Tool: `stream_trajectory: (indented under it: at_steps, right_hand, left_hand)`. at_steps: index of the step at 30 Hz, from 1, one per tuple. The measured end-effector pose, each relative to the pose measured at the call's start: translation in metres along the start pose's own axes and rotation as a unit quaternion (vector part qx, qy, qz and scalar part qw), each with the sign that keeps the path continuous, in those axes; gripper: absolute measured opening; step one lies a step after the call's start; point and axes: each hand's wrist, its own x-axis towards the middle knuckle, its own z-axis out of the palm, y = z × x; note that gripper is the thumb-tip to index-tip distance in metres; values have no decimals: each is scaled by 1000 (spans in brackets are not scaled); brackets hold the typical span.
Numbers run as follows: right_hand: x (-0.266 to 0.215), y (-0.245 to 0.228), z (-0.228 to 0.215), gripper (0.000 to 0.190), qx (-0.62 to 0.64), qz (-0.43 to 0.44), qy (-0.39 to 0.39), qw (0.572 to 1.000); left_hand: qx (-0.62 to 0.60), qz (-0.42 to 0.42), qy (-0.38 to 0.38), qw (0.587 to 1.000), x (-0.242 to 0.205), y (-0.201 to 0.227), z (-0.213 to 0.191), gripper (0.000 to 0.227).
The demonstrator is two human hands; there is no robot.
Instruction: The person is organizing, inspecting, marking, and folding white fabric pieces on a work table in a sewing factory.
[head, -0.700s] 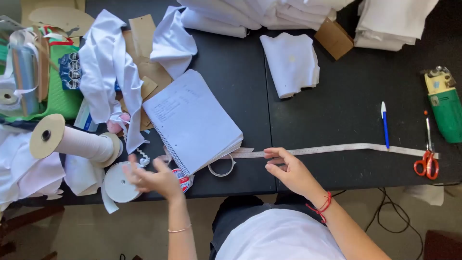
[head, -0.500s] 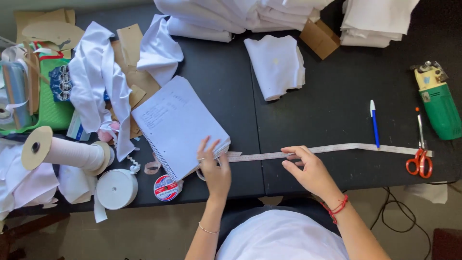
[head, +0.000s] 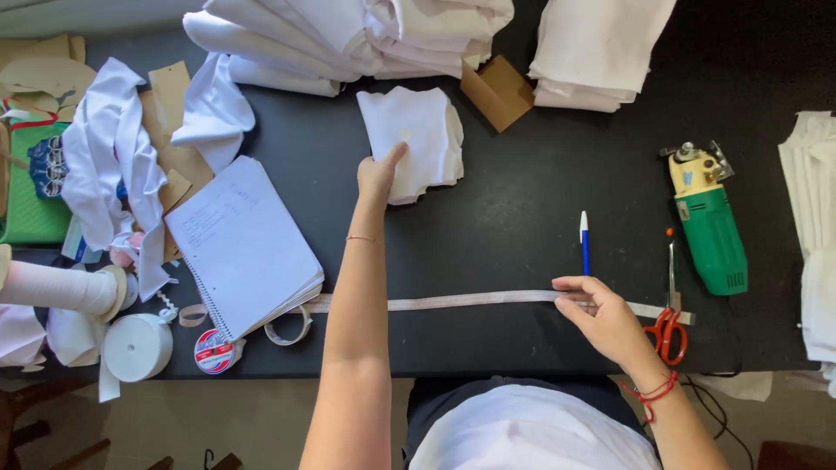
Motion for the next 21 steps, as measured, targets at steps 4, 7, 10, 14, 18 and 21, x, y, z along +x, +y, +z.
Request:
stream_trajectory:
  at_steps: [4, 7, 10, 14, 18, 21]
  right_hand:
    - [17, 2, -18, 29, -16, 7, -35, 999]
    - [44, 7, -28, 27, -84, -15, -5, 996]
    - [77, 25, -32, 24, -195, -52, 78, 976]
    - [94, 19, -26, 38, -300, 40, 90, 949]
    - [112, 33, -18, 30, -355, 73, 74, 929]
    - [117, 41, -22, 35, -302, 107, 77, 944]
  left_hand:
    - [-43, -52, -18, 998, -44, 42, 4, 84]
    - [-44, 39, -20, 998, -82, 68, 10, 72]
    - [-116, 39, -66, 990, -126, 77, 9, 59]
    - [-197, -70, -155, 966, -147, 46, 7, 64]
    - [-8, -83, -148, 986, -150, 27, 7, 82]
    - [59, 80, -81, 992, -171, 37, 5, 71]
